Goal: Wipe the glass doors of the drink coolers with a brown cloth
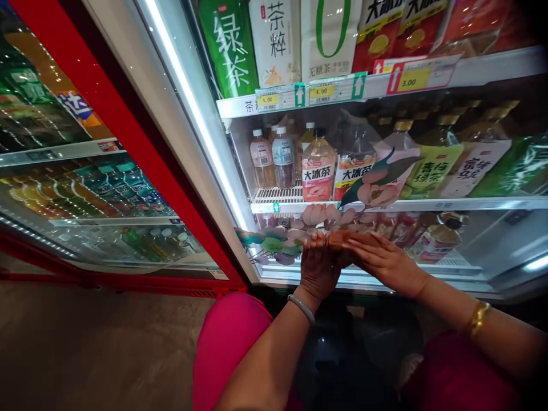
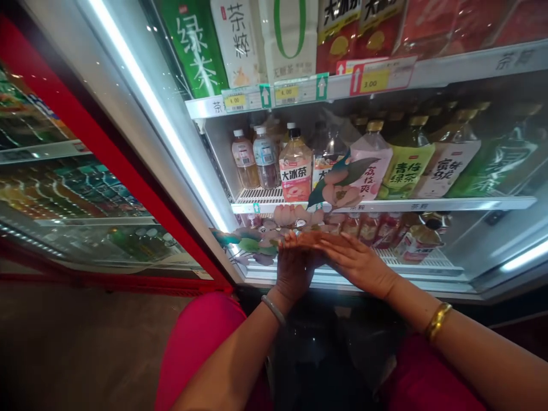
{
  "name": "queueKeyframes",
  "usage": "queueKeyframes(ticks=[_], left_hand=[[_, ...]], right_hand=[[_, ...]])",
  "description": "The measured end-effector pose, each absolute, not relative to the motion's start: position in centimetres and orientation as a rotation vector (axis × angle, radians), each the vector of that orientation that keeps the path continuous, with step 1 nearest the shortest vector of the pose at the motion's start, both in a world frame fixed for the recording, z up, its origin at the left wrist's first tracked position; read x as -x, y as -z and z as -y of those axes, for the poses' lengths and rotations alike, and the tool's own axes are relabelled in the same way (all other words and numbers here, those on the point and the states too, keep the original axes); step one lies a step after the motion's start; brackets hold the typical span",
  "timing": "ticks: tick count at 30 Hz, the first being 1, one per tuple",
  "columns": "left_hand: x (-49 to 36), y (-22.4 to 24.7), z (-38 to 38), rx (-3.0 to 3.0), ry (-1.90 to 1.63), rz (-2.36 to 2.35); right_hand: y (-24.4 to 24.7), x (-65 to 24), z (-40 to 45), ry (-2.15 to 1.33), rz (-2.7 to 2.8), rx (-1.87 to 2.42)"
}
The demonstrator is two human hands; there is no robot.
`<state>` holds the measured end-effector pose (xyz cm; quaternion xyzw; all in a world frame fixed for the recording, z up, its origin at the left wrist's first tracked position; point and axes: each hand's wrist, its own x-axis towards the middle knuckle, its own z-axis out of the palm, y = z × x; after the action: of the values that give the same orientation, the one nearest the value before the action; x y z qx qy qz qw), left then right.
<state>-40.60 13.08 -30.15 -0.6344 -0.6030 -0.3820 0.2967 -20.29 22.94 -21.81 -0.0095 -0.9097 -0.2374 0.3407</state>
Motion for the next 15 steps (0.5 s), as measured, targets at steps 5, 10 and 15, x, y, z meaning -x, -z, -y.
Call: queueKeyframes(ticks=[5,10,15], left_hand=[[37.7,29.0,-14.7,1.72,1.046,1.536],[35.0,27.3,-16.3,1.67,1.086,1.477],[33.9,25.8,-17.4,1.67,1.137,1.454]], right_hand=[[21.4,17.5,-23.9,0.597,2.281,0.225],[22.0,18.4,-22.1,0.19,2.158,0.407],[22.7,18.1,-21.9,-0.155,2.155,0.573]])
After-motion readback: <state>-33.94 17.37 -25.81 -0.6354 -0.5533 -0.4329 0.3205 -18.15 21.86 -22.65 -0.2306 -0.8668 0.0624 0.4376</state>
